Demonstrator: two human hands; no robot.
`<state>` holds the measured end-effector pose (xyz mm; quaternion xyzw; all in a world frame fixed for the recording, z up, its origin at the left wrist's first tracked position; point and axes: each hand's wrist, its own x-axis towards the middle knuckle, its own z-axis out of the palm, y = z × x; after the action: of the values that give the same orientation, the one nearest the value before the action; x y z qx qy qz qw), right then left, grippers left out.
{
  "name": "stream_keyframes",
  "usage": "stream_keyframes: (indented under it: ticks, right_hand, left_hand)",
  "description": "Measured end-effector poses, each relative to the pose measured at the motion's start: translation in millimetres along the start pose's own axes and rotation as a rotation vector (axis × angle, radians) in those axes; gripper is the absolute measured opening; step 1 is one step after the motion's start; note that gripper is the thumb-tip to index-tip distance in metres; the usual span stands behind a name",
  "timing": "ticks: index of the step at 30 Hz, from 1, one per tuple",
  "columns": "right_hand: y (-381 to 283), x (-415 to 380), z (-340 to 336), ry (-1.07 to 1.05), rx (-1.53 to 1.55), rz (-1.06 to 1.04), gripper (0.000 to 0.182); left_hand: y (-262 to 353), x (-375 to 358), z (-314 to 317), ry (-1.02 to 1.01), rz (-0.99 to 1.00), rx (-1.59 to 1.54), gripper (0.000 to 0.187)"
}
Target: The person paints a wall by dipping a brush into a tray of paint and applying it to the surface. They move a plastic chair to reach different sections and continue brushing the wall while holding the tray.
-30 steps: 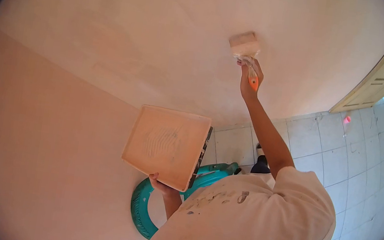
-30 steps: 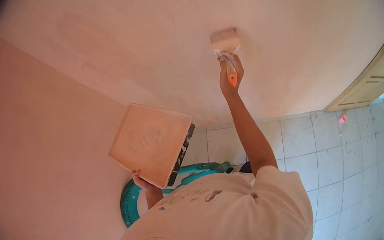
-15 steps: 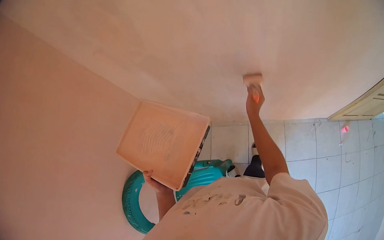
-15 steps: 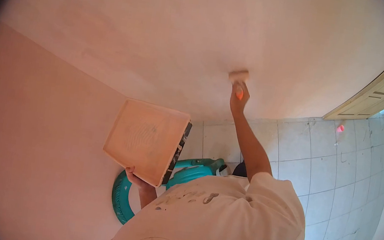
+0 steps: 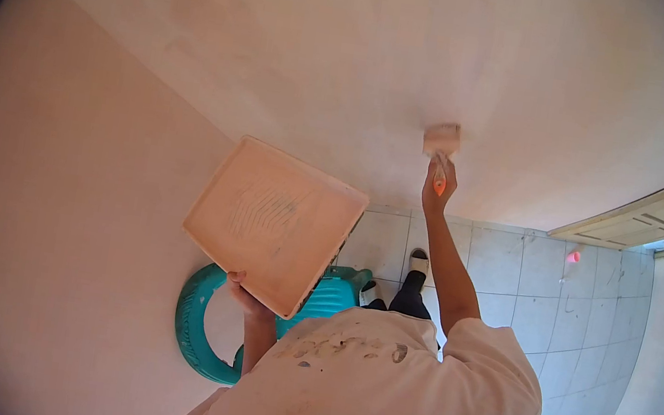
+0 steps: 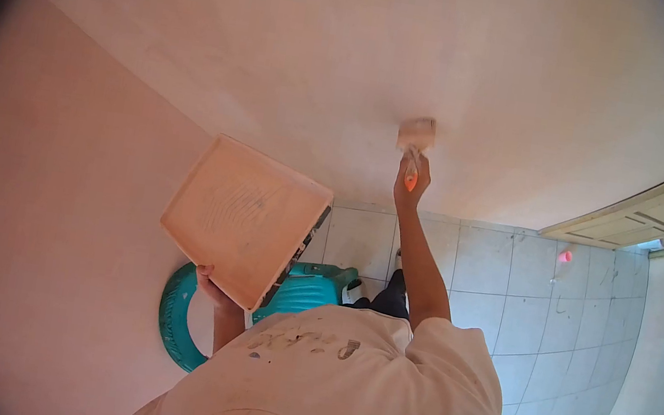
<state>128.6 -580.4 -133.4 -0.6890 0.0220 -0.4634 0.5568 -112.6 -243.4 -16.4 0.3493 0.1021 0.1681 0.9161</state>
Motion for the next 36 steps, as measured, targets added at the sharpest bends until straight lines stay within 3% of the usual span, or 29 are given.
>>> stream_keyframes:
  ticks: [2,6,9,12,14,17,21,23,26,28,30,32,36]
  right_hand:
    - [21,-22,-1,0.049,0.047,0.231,0.019]
    - [32,-3,12,0.07,-0.032,0.245,0.02]
    - [-20,49,27,0.093,0.16,0.251,0.019]
    - [-70,76,26,0.127,0.336,0.103,0.019]
    - [-75,67,18,0.045,0.147,-0.004,0.02]
    - [-36,34,18,0.01,0.099,0.138,0.021]
    - [65,-43,15,0.018,-0.011,0.134,0.02]
    - [86,-65,7,0.037,-0.049,0.484,0.019]
    - [91,-40,24,0.082,-0.022,0.439,0.019]
    - [70,-2,36,0.088,0.136,0.461,0.018]
    - [1,44,44,0.098,0.299,0.52,0.018]
    - [-51,67,46,0.153,0.535,0.311,0.017]
    - [-62,46,37,0.071,0.377,0.123,0.017]
  left_hand:
    - [0,0,-3,0.011,0.008,0.001,0.066]
    - [1,1,0,0.047,-0.01,-0.001,0.066]
    - [1,-2,1,0.05,-0.002,0.032,0.067]
    - [1,1,3,0.044,0.005,0.023,0.068]
    - [-1,0,-1,0.049,-0.008,0.002,0.068]
    - [-1,3,-17,0.008,-0.035,-0.069,0.058]
    - [2,4,-19,0.0,-0.033,0.002,0.055]
    - [1,1,-18,0.016,-0.024,0.016,0.055]
    - [1,3,-14,0.048,0.029,0.019,0.059]
    - [2,1,-10,0.08,-0.043,0.075,0.062]
    - [0,3,-10,0.065,-0.023,0.067,0.063]
    - [0,4,-9,0.056,-0.003,0.056,0.064]
    - [1,2,-11,0.025,-0.024,0.023,0.062]
